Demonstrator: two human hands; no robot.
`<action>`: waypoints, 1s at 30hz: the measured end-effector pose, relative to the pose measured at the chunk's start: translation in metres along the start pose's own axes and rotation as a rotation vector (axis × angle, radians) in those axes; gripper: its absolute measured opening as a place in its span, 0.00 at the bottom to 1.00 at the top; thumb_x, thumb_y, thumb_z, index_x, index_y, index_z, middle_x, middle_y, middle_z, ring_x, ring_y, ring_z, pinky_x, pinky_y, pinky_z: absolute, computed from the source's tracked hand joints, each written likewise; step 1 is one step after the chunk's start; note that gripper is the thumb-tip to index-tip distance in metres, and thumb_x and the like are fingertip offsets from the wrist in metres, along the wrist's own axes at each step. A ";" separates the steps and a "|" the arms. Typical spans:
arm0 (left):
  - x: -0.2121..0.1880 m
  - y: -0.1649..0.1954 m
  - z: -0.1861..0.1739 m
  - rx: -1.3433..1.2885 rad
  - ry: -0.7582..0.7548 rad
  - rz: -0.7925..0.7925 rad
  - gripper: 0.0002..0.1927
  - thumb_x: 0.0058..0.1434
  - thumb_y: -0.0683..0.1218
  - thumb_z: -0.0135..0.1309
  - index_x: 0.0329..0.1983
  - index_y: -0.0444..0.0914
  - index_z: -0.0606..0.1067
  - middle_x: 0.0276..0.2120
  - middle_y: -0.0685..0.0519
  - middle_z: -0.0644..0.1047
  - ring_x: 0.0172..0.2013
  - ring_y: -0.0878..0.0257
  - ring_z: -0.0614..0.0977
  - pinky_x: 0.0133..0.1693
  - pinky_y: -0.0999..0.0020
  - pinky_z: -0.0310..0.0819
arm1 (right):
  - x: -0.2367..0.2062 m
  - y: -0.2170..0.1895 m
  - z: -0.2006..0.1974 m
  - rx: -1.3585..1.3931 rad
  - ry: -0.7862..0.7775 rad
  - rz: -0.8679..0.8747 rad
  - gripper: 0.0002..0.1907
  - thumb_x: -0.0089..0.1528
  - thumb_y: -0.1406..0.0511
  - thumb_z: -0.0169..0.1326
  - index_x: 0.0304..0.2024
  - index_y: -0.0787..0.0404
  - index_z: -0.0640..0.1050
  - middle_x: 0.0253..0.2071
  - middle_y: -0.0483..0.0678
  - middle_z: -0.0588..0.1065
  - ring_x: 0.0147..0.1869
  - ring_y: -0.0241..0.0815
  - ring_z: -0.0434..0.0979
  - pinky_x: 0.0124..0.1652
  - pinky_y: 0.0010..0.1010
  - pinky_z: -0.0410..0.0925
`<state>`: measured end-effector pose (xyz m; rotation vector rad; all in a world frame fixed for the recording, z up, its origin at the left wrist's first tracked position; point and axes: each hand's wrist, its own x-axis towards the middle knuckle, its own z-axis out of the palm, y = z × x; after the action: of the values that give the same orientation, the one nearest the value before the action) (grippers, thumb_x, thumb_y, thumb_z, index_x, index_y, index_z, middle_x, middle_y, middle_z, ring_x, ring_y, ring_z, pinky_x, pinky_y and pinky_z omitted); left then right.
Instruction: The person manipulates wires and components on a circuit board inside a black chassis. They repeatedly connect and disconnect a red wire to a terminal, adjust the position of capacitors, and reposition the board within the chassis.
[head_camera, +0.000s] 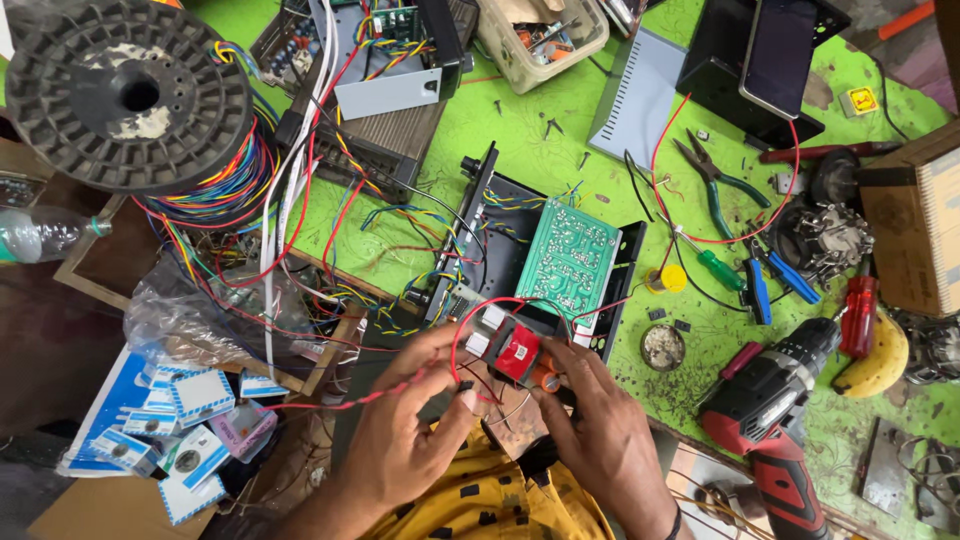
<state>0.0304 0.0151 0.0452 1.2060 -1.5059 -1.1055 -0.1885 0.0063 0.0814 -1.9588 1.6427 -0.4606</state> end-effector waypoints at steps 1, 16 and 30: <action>-0.001 0.004 -0.002 0.058 0.037 0.084 0.08 0.63 0.45 0.55 0.36 0.34 0.76 0.58 0.40 0.74 0.53 0.52 0.80 0.54 0.57 0.74 | 0.000 0.000 0.000 0.003 -0.002 -0.012 0.26 0.59 0.65 0.59 0.59 0.62 0.72 0.52 0.58 0.77 0.48 0.59 0.81 0.42 0.42 0.74; 0.017 -0.001 -0.043 -0.120 -0.325 0.099 0.10 0.61 0.45 0.51 0.36 0.34 0.80 0.46 0.50 0.82 0.45 0.56 0.83 0.55 0.55 0.74 | 0.000 -0.003 0.012 -0.291 0.142 -0.075 0.25 0.56 0.60 0.64 0.55 0.58 0.76 0.46 0.49 0.80 0.34 0.50 0.83 0.31 0.37 0.73; -0.035 -0.050 0.025 -0.691 0.001 -0.243 0.08 0.63 0.40 0.48 0.28 0.33 0.69 0.66 0.42 0.67 0.67 0.53 0.71 0.65 0.58 0.65 | -0.005 0.001 0.018 -0.159 0.267 -0.067 0.26 0.55 0.60 0.66 0.54 0.60 0.75 0.46 0.50 0.81 0.39 0.48 0.85 0.33 0.36 0.75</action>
<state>0.0206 0.0455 -0.0125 0.9006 -0.8570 -1.6119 -0.1803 0.0142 0.0671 -2.1500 1.8293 -0.6596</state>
